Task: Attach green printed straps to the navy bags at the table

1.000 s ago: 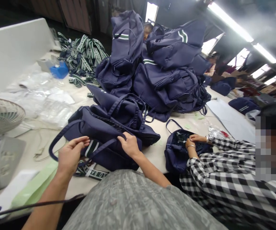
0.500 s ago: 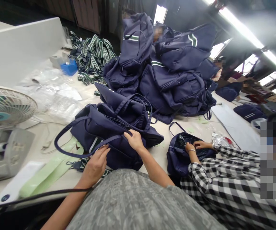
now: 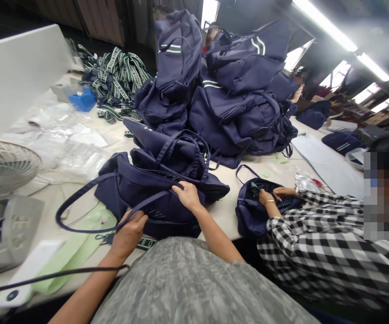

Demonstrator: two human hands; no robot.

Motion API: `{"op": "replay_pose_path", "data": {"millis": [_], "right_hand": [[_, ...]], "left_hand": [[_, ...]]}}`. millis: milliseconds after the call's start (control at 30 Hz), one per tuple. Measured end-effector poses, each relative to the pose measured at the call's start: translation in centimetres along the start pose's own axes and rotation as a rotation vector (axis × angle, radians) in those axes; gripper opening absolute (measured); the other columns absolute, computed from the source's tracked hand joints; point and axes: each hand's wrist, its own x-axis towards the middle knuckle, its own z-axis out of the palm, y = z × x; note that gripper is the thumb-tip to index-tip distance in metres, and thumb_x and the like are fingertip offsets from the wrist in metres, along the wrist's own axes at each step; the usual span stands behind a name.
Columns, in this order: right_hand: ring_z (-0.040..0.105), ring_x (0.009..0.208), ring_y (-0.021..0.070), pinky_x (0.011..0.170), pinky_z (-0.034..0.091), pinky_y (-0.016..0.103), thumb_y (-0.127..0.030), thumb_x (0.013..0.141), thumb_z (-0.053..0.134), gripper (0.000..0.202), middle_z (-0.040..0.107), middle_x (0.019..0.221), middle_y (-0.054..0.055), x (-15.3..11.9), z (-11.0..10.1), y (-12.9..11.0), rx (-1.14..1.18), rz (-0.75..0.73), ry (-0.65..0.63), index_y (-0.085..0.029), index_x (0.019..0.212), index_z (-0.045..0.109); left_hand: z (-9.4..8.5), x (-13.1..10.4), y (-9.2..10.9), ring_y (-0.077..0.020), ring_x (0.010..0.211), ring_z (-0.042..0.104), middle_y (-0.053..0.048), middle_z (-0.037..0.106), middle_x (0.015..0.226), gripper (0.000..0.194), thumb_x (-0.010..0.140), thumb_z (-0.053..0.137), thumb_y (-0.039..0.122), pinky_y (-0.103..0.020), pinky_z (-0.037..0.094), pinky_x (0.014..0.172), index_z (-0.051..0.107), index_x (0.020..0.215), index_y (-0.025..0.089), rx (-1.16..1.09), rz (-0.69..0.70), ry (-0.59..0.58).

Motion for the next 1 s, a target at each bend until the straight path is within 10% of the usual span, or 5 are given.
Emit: {"op": "replay_pose_path", "data": {"millis": [200,500,767,1000], "right_hand": [[0.063,0.076,0.0173,0.072,0.043,0.023,-0.034,0.085,0.062,0.017,0.071,0.079,0.003,0.7,0.0,0.2,-0.097,0.060,0.056,-0.020,0.077,0.069],[0.060,0.068,0.0161,0.067,0.042,0.024,-0.037,0.081,0.063,0.023,0.065,0.070,0.000,0.9,-0.8,0.7,0.052,0.063,-0.013,-0.017,0.072,0.068],[0.049,0.050,0.0105,0.052,0.039,0.023,-0.044,0.064,0.075,0.034,0.057,0.057,-0.002,0.2,-2.0,0.3,0.536,0.295,-0.294,-0.014,0.072,0.063],[0.046,0.048,0.0086,0.051,0.036,0.022,-0.044,0.062,0.077,0.035,0.055,0.054,-0.003,0.1,-1.9,0.2,0.568,0.289,-0.275,-0.014,0.067,0.060]], "left_hand": [[0.5,-2.7,0.1,-0.0168,0.071,0.060,-0.001,0.064,0.071,0.014,0.086,0.054,0.009,-0.033,0.046,0.085,0.064,0.083,0.018,0.014,0.074,0.273],[-0.1,-2.4,0.5,-0.0212,0.092,0.066,-0.009,0.071,0.099,0.026,0.089,0.043,0.013,-0.038,0.044,0.097,0.067,0.099,0.016,-0.012,0.020,0.124],[-0.8,3.1,1.4,-0.0297,0.090,0.066,-0.019,0.066,0.108,0.037,0.090,0.046,0.037,-0.036,0.048,0.074,0.054,0.113,0.008,0.141,-0.626,-0.226],[0.9,5.8,-1.3,-0.0317,0.096,0.065,-0.013,0.070,0.094,0.042,0.080,0.056,0.050,-0.036,0.047,0.076,0.057,0.106,0.017,-0.096,-0.876,-0.386]]}}
